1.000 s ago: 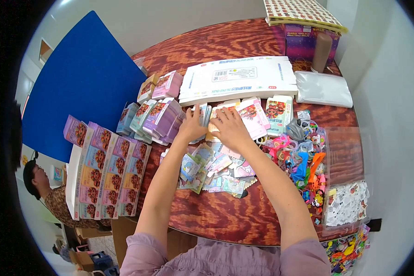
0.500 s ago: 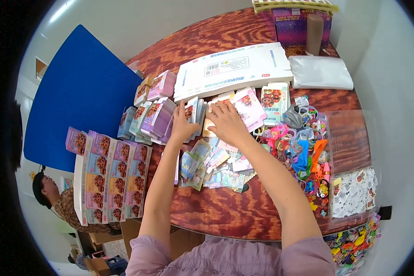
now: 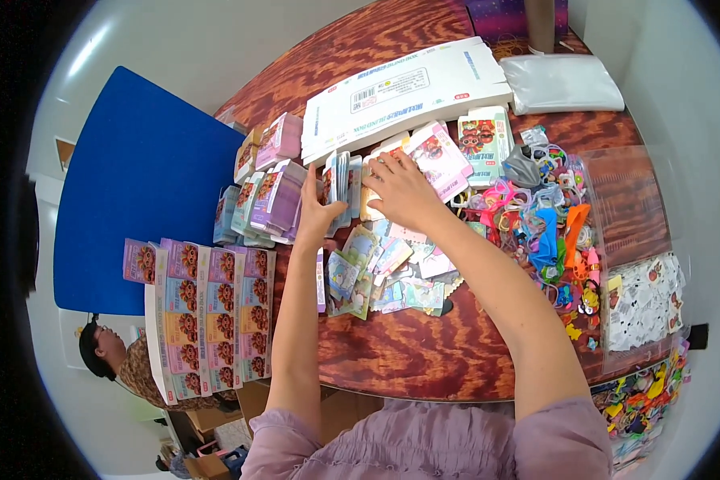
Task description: Organizing and packaging various toy items, stickers, and small packets into containers.
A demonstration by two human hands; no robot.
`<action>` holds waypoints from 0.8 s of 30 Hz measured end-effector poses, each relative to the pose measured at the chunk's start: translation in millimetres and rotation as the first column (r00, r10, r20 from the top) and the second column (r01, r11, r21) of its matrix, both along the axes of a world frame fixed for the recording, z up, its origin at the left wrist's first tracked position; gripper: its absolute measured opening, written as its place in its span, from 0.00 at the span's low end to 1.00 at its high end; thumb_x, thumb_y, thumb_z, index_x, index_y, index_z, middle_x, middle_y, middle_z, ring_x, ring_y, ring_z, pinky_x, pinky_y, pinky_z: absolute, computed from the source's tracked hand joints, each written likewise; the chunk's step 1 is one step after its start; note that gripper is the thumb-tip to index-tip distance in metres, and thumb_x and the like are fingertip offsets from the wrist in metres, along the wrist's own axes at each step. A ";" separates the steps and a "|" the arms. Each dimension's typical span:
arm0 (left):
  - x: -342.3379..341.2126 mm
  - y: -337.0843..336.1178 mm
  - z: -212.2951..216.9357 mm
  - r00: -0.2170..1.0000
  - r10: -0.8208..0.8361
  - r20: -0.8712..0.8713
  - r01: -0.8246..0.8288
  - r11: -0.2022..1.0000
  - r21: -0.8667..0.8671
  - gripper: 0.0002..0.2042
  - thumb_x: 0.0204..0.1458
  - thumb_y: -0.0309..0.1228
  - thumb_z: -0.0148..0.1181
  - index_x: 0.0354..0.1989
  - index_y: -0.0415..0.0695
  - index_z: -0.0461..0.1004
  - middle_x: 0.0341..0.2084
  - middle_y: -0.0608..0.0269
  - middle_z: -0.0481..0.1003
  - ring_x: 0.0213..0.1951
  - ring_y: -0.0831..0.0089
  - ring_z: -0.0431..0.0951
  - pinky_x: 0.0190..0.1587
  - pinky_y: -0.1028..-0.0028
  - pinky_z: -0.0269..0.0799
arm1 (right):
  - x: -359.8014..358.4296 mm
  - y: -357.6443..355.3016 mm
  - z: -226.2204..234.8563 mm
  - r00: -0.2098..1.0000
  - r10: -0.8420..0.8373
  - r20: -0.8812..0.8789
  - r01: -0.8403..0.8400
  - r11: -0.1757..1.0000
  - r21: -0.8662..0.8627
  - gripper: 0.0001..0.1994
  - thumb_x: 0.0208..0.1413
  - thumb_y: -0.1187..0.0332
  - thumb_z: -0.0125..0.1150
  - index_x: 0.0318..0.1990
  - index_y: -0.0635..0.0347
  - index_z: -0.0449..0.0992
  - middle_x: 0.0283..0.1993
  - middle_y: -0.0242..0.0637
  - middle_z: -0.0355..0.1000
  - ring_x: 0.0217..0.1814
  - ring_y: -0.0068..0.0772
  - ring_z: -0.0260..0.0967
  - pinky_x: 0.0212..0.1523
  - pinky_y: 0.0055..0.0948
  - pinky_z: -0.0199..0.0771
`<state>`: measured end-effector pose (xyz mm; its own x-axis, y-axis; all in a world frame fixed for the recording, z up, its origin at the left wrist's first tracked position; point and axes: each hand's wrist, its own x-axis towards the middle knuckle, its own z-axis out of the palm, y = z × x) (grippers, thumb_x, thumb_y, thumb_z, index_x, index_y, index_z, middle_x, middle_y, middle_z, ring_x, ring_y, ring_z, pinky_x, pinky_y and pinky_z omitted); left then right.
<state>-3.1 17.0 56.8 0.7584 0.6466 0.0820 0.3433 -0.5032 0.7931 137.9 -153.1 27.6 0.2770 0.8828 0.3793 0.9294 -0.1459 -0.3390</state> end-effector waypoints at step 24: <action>-37.9 -30.0 53.3 0.917 0.062 0.394 0.178 0.820 -0.545 0.48 0.43 0.18 0.60 0.75 0.47 0.40 0.52 0.52 0.71 0.42 0.74 0.76 0.34 0.80 0.73 | 2.9 6.4 20.5 0.993 0.000 0.120 0.009 0.997 -0.076 0.20 0.61 0.56 0.54 0.57 0.54 0.73 0.66 0.41 0.63 0.72 0.46 0.54 0.72 0.46 0.47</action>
